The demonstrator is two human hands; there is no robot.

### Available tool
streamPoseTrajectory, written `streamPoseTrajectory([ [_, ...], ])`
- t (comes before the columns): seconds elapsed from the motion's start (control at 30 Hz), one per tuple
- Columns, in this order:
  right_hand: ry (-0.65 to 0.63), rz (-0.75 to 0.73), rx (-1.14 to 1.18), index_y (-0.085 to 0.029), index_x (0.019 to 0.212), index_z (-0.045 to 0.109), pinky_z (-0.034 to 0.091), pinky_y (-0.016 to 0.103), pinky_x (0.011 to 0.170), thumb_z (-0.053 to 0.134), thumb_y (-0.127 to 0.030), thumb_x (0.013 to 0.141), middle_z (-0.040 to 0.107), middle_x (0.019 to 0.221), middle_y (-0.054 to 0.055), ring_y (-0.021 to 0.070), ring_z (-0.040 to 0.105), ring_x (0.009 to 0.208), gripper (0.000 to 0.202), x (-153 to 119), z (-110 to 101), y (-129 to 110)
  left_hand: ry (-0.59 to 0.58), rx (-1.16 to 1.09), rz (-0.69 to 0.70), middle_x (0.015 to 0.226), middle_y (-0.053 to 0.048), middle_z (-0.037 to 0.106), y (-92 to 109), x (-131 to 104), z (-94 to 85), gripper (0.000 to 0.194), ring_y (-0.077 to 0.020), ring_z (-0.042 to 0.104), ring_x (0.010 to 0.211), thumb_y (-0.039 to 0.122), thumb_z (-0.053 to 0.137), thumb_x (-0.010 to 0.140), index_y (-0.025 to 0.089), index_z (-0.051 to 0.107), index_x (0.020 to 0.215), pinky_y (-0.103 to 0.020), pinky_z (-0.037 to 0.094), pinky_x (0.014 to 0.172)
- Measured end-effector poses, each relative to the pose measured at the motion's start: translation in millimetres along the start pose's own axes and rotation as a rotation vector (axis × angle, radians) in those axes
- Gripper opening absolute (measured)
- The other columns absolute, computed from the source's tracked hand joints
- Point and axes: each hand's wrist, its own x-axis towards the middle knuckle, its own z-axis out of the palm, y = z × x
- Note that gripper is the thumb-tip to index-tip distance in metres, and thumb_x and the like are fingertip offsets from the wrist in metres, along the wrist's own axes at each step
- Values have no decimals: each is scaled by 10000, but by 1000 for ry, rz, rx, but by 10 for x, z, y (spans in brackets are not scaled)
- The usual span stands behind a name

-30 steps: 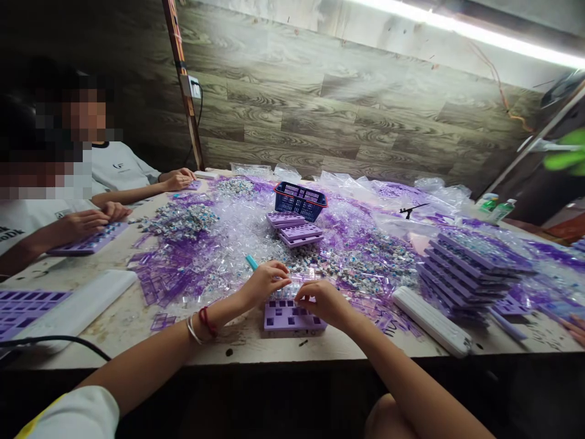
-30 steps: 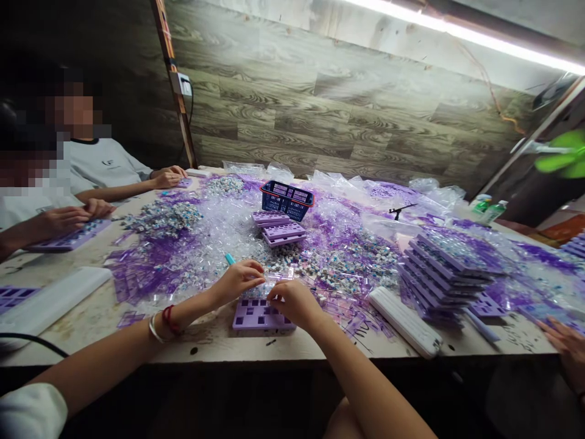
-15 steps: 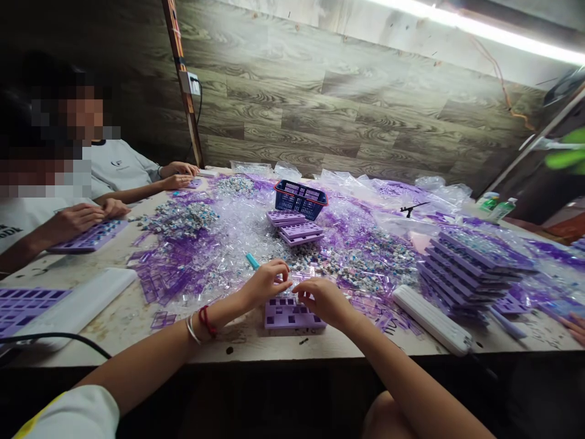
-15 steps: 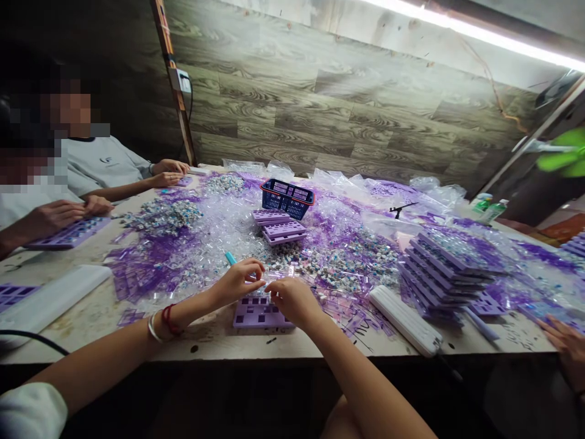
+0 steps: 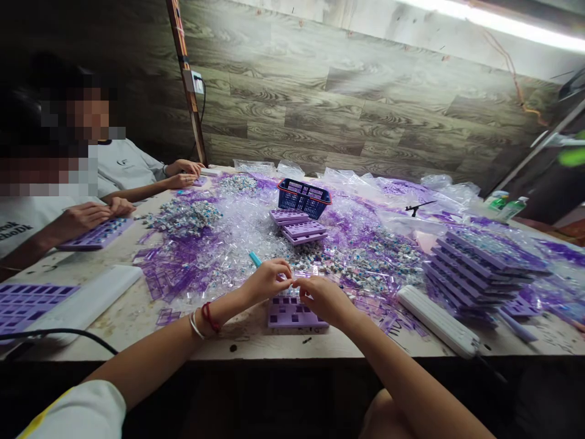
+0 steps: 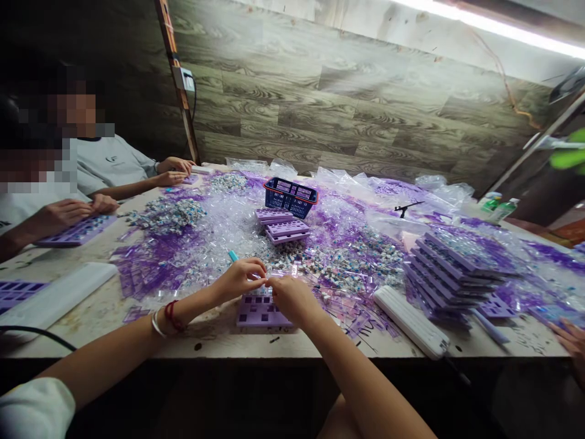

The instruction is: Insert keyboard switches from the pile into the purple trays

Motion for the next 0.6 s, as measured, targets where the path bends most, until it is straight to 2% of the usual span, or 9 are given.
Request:
streamPoseTrajectory([
  [0.13,47,-19,69,-220,890,694,413,228,650,573,-55,752,708,799,17,161,628,742,246,-15,11,56,24,10,-15,808,-47,621,-11,3,-2,117,-139,595,786,126,604,769,135,653,663,-199,480,635],
  [0.27,102,-41,187,-216,879,698,441,226,673,579,-46,731,708,804,13,145,631,726,255,-45,0,125,37,-6,-14,823,-56,626,9,8,-15,120,-141,597,790,129,600,773,129,650,664,-199,483,630],
  [0.43,226,-19,288,-196,872,679,462,244,693,608,-106,766,699,861,28,143,630,731,156,-71,-24,177,33,-163,-15,829,-69,624,94,5,-16,168,-149,598,799,252,630,806,124,659,701,-191,494,587],
  [0.53,231,-5,377,-184,803,663,460,235,647,665,-187,768,683,764,12,135,621,680,34,-75,11,190,23,-293,-29,837,-72,611,111,-13,30,226,-147,596,785,317,662,791,116,647,689,-186,493,566],
  [0.6,221,-1,466,-178,759,650,460,224,620,674,-200,765,670,708,0,125,613,647,33,-76,53,193,33,-352,-35,835,-69,604,99,-27,71,261,-143,592,773,344,674,780,112,624,672,-183,487,556],
])
